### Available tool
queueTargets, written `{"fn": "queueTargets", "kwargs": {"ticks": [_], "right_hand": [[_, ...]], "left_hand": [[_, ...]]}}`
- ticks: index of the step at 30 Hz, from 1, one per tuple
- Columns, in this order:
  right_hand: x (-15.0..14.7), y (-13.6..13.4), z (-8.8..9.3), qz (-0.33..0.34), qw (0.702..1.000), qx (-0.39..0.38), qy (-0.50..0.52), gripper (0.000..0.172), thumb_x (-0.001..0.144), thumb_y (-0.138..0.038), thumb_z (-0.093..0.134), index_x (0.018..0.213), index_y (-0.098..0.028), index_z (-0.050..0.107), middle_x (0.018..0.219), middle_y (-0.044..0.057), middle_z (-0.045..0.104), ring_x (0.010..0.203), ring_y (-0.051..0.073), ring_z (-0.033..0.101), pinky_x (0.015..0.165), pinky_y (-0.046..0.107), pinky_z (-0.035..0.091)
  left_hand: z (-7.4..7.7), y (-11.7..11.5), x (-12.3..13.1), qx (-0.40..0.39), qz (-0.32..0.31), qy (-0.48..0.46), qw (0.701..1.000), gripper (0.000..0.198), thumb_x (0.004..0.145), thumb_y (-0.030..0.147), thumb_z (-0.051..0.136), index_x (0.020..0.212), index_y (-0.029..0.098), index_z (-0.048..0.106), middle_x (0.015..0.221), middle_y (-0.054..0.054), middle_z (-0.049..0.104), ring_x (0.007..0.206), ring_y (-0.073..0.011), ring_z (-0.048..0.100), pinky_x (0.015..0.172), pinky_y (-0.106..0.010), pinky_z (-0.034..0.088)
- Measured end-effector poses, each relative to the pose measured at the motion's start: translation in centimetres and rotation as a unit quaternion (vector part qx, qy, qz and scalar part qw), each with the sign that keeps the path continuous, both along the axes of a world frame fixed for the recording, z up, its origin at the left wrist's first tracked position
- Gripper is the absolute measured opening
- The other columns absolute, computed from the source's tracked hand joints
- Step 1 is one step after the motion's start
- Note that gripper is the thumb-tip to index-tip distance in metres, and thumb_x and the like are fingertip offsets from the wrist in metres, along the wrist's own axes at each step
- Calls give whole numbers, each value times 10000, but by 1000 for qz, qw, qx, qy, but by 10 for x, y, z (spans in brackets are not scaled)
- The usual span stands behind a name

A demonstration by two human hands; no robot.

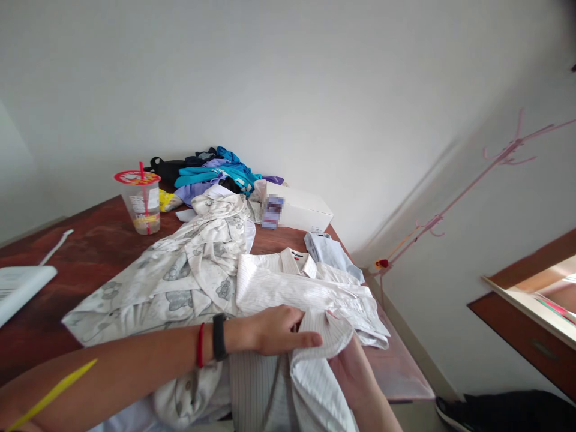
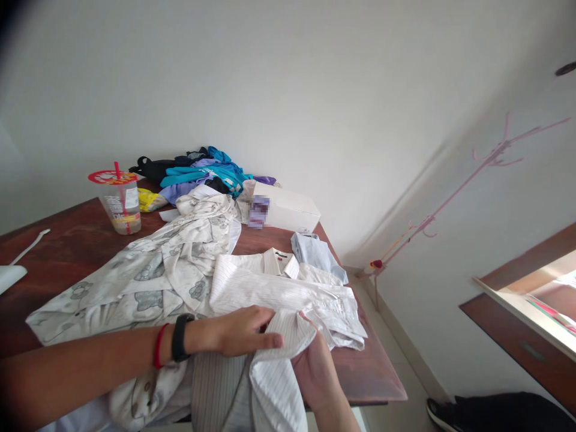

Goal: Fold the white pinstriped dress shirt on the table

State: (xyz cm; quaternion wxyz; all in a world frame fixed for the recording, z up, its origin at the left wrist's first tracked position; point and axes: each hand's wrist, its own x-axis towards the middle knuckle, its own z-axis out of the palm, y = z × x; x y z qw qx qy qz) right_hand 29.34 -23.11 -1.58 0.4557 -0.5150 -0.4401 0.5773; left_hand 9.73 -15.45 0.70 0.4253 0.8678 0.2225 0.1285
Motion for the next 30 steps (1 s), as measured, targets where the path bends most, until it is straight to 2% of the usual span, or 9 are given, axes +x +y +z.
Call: {"fn": "queueTargets", "kwargs": {"ticks": [4,8,12,15,19,23,25,28,30], "right_hand": [[-1,-1,-8,-40,998,9,54,492,903,-546,645,1236,-189,704,1086,127,772,1058,350,724,908,478,587],[6,-15,-21,-55,983,137,-108,455,949,-443,645,1358,-246,610,1339,134,675,1234,310,646,1022,447,542],[20,-23,-17,-28,917,257,-305,537,986,-289,568,1511,-292,457,1404,141,597,1151,255,665,936,411,592],[28,-22,0,41,851,308,-423,440,947,-178,565,1369,-285,624,1276,128,640,1111,268,661,944,431,588],[33,-12,19,58,791,347,-500,334,941,-144,555,1181,-298,730,1270,122,617,1034,263,669,892,451,604],[35,-1,32,88,773,349,-523,548,923,-131,567,1432,-333,573,1474,120,513,1276,294,583,1029,503,556],[35,4,38,138,763,339,-532,659,899,-71,538,1496,-346,502,1532,99,488,1396,292,496,1116,529,489],[33,11,49,218,755,331,-522,747,864,20,463,1519,-337,475,1542,70,511,1458,257,440,1181,520,428],[31,14,54,236,754,329,-517,796,862,38,428,1573,-319,396,1569,73,490,1485,243,409,1201,509,406]], "left_hand": [[-11,4,3,25,32,22,999,354,994,467,495,991,185,708,1006,-74,770,857,-239,708,742,-285,474],[-21,5,7,46,13,36,998,347,1019,417,435,1016,202,707,1064,-89,771,935,-259,712,780,-307,480],[-21,9,8,0,9,50,999,406,1034,388,403,784,183,650,807,-42,738,775,-201,676,740,-270,466],[-16,10,8,-19,-2,61,998,463,1038,378,387,658,180,562,669,-12,664,676,-168,625,710,-249,448],[-12,9,7,-28,-15,55,998,449,1041,419,385,712,183,579,686,0,659,673,-161,614,703,-241,431],[-12,7,7,-30,-19,67,997,503,1052,386,354,638,174,545,664,-15,648,656,-164,596,714,-254,423],[-13,8,6,-33,-26,62,997,500,1050,371,364,625,174,537,655,-14,643,658,-164,594,720,-255,420],[-15,9,7,-28,-36,60,997,506,1049,368,367,613,175,538,659,-18,645,669,-166,600,727,-258,420],[-15,10,7,-25,-44,74,996,517,1049,380,361,611,176,545,670,-22,652,675,-170,604,740,-265,424]]}}
